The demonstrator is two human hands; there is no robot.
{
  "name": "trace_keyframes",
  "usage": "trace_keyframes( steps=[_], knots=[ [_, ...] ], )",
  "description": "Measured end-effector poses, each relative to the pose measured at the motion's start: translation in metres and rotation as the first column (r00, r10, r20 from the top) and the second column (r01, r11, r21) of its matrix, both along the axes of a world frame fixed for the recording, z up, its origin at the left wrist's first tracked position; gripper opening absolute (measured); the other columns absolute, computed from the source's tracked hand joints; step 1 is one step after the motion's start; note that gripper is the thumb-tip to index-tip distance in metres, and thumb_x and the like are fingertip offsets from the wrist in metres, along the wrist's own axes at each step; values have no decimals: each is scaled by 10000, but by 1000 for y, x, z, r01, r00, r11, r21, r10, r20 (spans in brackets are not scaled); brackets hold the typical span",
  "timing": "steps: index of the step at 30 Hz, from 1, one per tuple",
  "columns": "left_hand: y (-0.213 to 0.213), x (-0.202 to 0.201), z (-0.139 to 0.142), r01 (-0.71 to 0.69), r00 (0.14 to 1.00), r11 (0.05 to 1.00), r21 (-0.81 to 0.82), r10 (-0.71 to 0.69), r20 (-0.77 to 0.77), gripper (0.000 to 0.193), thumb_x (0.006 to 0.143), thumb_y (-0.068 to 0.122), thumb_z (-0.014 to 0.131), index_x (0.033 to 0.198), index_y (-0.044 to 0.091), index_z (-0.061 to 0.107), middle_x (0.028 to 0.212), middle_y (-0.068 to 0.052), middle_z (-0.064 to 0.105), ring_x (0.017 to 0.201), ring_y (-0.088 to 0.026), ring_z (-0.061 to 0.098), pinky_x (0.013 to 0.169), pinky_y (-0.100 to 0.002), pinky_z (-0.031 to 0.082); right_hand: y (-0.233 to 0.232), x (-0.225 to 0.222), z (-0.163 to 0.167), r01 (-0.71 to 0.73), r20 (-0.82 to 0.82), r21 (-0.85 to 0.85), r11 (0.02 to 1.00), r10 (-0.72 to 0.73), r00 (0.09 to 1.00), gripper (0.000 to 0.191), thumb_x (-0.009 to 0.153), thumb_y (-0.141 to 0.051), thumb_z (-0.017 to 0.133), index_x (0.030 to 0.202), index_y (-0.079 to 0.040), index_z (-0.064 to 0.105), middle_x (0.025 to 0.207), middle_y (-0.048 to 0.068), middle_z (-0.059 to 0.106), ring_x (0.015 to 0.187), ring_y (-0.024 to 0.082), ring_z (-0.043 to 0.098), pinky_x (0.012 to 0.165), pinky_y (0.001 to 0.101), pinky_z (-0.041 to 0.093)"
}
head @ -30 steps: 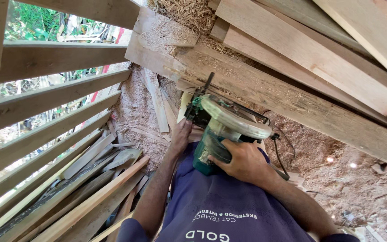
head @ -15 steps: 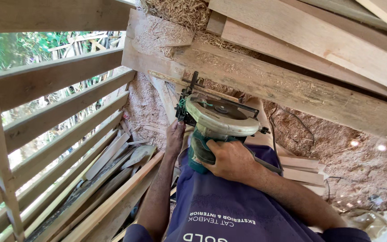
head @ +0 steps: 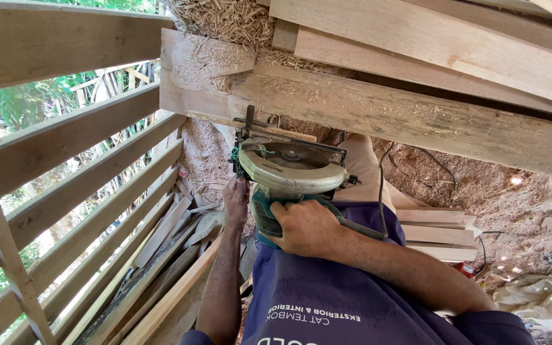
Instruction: The person carries a corded circular saw through a sawdust-covered wood shed, positions wooden planks on the ground, and cuts them with the saw, adjusting and repositioning boards between cuts.
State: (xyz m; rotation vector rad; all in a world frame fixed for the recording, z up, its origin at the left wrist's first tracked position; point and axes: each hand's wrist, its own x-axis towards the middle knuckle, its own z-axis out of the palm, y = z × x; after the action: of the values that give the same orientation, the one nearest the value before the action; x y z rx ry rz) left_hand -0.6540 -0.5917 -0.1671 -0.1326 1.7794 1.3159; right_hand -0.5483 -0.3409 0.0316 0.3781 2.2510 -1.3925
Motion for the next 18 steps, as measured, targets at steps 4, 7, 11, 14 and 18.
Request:
trace_keyframes(
  steps=[4,7,11,14,18],
  knots=[
    [-1,-1,0,20,999,1000,-13,-20,-39,447,1057,474,574,807,103,575,636,86,435,536,-27,354,479,-238,266,1,-2,0,-8,12,-5,1000,8,1000,533,871,-517,730,1011,-13,628,729,199,702,708,416,722,657,529,591],
    [-3,-4,0,-12,1000,1000,-19,11,-8,432,1053,462,580,814,102,585,627,83,434,527,-36,356,476,-241,265,3,-3,-1,-43,46,-52,998,45,998,546,899,-526,711,1044,-9,615,722,205,705,722,409,730,688,521,595],
    [-3,-11,-1,-3,1000,1000,-7,3,-28,426,1072,458,573,824,112,594,644,87,437,545,-34,351,489,-233,264,2,-7,-3,11,0,-47,999,-11,1000,513,849,-473,731,1070,-21,631,752,214,713,743,435,720,687,550,581],
    [2,-12,3,-25,1000,999,-45,25,-2,425,1029,494,591,829,119,591,671,66,497,546,-48,393,488,-237,294,5,-7,0,22,-7,-42,999,-23,1000,511,881,-492,723,1053,-20,632,751,231,706,763,443,716,716,557,575],
    [23,7,15,57,998,993,-102,-60,-26,408,1017,495,562,842,127,572,705,61,464,575,-60,412,486,-258,336,24,17,19,66,63,-31,997,-63,996,540,876,-518,721,1090,-26,658,776,232,718,754,426,722,712,539,584]
  ],
)
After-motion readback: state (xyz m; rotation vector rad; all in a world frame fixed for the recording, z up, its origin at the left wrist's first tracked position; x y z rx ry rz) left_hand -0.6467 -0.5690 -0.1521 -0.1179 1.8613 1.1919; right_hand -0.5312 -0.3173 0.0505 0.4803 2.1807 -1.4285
